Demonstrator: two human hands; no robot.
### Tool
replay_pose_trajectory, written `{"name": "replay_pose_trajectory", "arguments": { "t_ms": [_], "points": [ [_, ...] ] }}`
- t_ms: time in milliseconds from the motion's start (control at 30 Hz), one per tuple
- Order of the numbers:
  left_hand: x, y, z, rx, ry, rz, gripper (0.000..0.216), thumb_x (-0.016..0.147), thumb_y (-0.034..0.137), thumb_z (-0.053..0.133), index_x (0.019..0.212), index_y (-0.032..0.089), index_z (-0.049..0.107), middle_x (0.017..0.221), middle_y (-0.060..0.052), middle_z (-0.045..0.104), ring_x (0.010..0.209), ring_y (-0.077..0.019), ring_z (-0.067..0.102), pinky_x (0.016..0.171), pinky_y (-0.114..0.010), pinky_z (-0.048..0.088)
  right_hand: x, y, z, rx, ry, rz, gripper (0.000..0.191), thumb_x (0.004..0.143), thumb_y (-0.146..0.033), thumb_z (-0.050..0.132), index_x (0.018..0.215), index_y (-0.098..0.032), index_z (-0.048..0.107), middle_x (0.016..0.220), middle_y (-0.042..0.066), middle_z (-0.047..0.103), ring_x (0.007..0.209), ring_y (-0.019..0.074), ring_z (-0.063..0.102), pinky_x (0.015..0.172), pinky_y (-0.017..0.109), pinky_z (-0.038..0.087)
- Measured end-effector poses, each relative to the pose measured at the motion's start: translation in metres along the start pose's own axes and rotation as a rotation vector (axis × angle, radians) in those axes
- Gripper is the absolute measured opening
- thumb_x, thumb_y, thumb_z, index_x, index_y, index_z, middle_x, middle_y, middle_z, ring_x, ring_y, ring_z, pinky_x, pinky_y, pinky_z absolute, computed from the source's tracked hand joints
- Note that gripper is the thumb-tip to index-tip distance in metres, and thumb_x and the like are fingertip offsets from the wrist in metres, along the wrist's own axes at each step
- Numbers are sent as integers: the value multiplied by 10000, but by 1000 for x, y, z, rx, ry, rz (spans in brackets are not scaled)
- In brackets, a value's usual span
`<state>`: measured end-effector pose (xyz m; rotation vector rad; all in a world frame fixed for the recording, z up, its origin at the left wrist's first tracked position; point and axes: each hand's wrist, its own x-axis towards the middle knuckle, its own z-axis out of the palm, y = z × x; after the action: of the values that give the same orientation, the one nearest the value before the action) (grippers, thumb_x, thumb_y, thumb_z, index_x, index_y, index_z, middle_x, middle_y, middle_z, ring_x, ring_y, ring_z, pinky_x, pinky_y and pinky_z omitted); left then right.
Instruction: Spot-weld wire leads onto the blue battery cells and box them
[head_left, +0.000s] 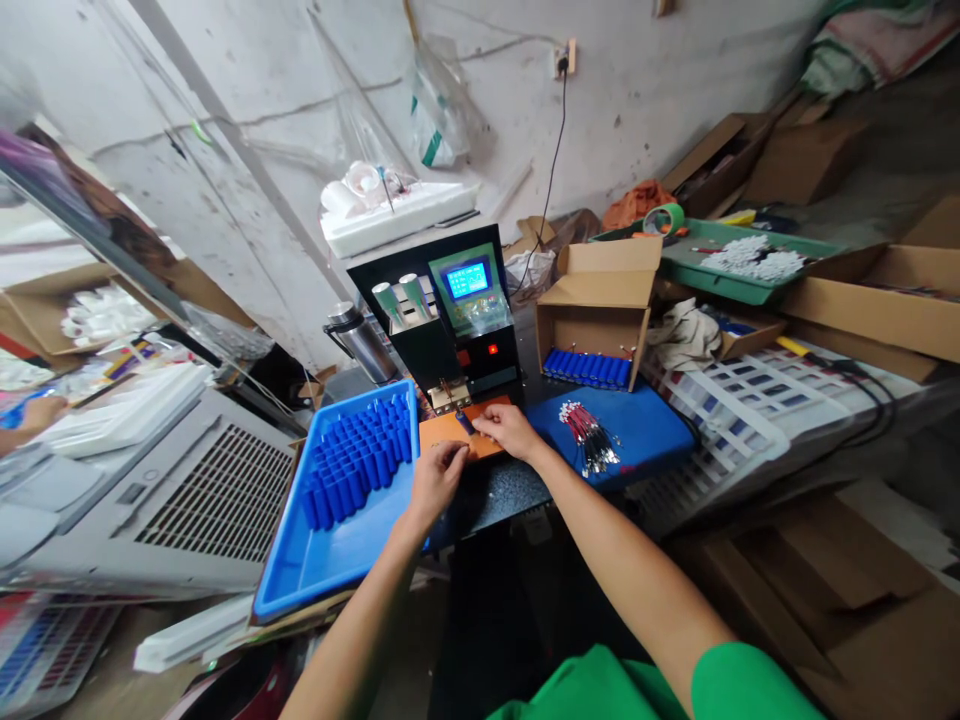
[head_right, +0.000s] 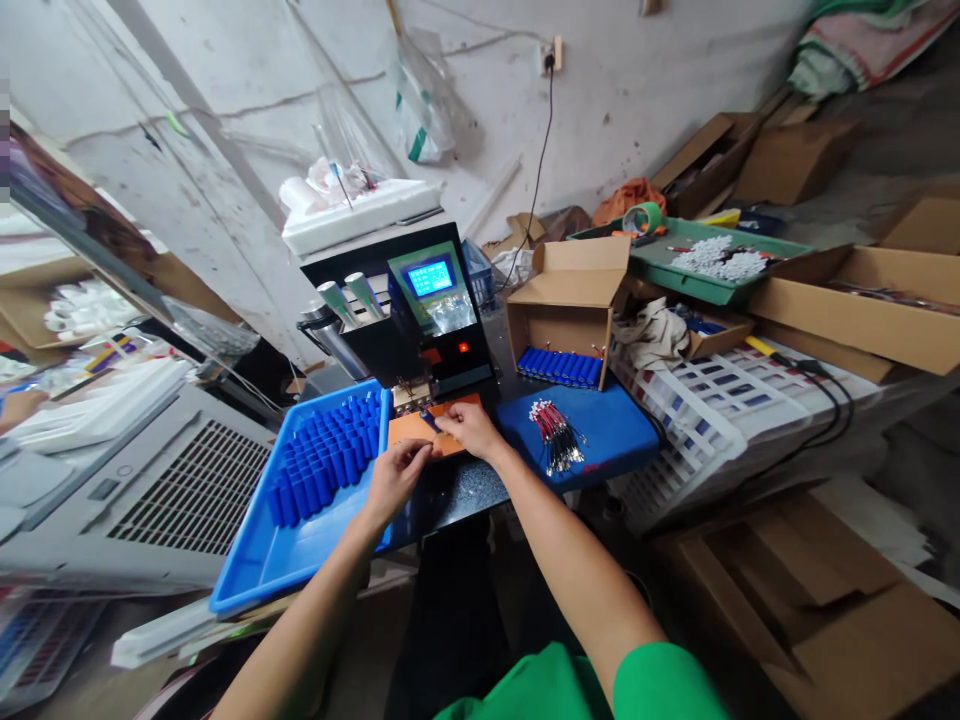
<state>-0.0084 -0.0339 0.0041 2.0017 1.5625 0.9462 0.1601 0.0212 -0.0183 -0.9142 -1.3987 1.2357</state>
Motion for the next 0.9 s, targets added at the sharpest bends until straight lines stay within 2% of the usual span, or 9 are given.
{"name": "replay_pose_trajectory", "arguments": {
  "t_ms": [100,267,367,433,500,567,633,733,900],
  "points": [
    [5,4,2,-33,13,-10,231,852,359,555,847,182,705,777,-32,723,645,-152,618,595,-256,460,-2,-1,-3,14,-104,-27,254,712,-400,677,705,-150,629,624,-8,583,565,114,484,538,230,358],
    [7,9,5,-43,12,46,226,858,350,541,873,176,685,778,-28,693,649,-142,592,579,-243,452,-3,-1,-4,46,-152,-47,279,709,-413,693,710,-139,642,635,3,594,583,111,500,546,226,378],
    [4,8,2,27,64,114,189,858,326,553,904,181,664,859,-51,661,808,-179,613,728,-298,503,-4,-2,-5,106,-100,-5,284,700,-424,695,692,-149,627,589,-11,570,519,100,471,485,212,352],
    [4,5,-1,91,89,172,178,842,298,578,957,189,660,1041,-91,630,1023,-230,590,910,-379,484,-5,-3,-6,183,-31,34,287,697,-434,689,684,-159,608,561,-24,546,470,87,432,439,200,315],
    [5,2,-2,127,41,204,272,825,272,595,1084,207,645,1264,-115,541,1209,-267,506,1034,-434,419,-5,-4,-7,250,23,69,298,689,-446,685,671,-165,587,549,-33,525,443,75,398,409,189,281],
    [9,-1,0,128,-61,218,400,825,258,590,1224,225,592,1373,-113,467,1275,-271,461,1069,-436,396,-5,-5,-8,283,41,94,315,677,-459,688,664,-166,574,546,-34,515,435,68,384,391,181,264],
    [13,-3,3,109,-125,220,441,843,251,563,1283,217,556,1329,-121,501,1210,-256,516,1031,-417,432,-5,-5,-8,299,49,110,330,668,-472,692,668,-164,573,546,-33,512,433,66,386,381,176,256],
    [16,-3,8,87,-112,211,403,865,248,533,1261,184,570,1129,-120,587,976,-218,601,905,-387,495,-4,-5,-8,316,67,122,335,670,-474,698,670,-163,572,540,-37,503,429,64,389,374,171,252],
    [11,-2,11,88,-106,231,415,838,209,544,1251,182,579,954,-80,590,821,-184,569,793,-346,498,-3,-4,-7,322,93,127,339,668,-469,706,653,-163,562,545,-31,519,429,63,392,377,171,254]
  ]
}}
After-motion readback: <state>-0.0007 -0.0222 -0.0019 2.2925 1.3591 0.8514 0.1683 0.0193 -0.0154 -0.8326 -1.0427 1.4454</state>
